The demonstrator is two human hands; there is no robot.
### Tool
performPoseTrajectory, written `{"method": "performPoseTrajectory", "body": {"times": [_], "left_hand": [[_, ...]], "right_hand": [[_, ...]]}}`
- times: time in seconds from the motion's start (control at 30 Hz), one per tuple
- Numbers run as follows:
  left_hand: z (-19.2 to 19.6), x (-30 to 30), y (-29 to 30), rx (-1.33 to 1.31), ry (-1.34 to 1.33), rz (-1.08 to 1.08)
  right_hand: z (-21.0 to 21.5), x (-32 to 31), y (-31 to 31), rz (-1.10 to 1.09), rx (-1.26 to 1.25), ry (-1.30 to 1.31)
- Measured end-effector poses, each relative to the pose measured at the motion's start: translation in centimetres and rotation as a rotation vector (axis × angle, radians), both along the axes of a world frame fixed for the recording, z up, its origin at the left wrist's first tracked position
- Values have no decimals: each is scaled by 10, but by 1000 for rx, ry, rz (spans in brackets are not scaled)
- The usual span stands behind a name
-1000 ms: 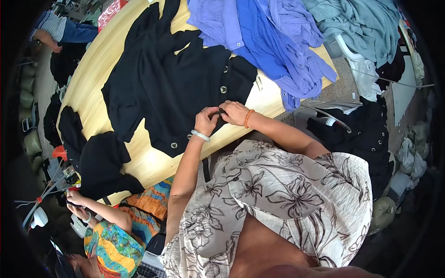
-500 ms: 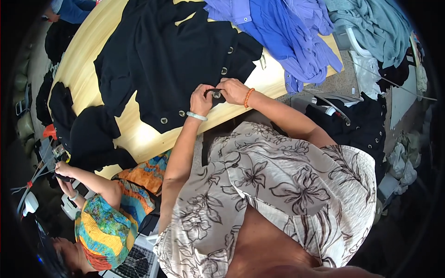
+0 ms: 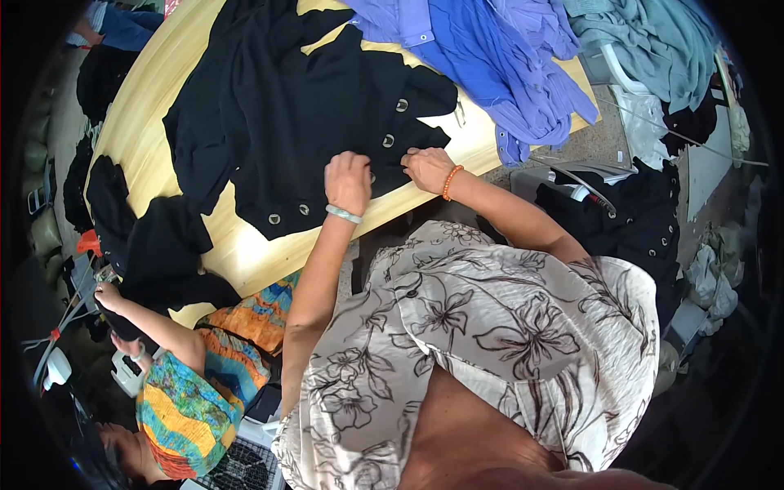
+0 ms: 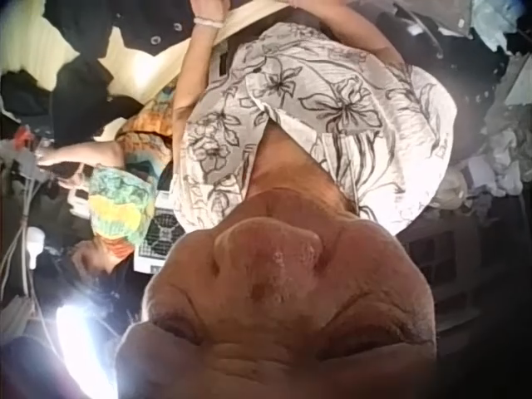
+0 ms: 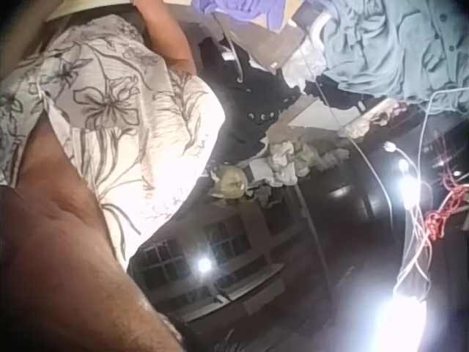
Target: Inspecting black garments for quality control, checking eyelets, and trimming loose threads with scissors.
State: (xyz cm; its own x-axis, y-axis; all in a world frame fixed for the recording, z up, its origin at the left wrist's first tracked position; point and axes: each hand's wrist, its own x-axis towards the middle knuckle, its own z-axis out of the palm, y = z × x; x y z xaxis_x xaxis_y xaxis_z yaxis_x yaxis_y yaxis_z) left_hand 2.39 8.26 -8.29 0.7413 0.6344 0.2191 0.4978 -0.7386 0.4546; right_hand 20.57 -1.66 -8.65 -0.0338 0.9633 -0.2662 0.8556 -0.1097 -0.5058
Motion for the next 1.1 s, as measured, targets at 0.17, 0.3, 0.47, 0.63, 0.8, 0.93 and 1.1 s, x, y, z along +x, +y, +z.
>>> {"method": "performPoseTrajectory", "body": {"times": [0.17, 0.3, 0.47, 0.63, 0.8, 0.93, 1.1], "left_hand": [[-4, 55, -3, -66, -121, -73], [-28, 54, 9, -167, 81, 27], [-29, 59, 10, -515, -6, 14], [-34, 61, 11, -1113, -117, 107], [-42, 44, 24, -1287, -191, 102], [-50, 41, 15, -1176, -224, 29], [-26, 27, -8, -938, -189, -102]], "right_hand": [[4, -4, 3, -14, 18, 25], [10, -3, -1, -47, 130, 95], [2, 2, -10, -163, 145, 165], [10, 9, -1, -254, 137, 197], [27, 0, 10, -228, 204, 157], [10, 3, 7, -124, 259, 162], [4, 10, 2, -60, 111, 172]]}}
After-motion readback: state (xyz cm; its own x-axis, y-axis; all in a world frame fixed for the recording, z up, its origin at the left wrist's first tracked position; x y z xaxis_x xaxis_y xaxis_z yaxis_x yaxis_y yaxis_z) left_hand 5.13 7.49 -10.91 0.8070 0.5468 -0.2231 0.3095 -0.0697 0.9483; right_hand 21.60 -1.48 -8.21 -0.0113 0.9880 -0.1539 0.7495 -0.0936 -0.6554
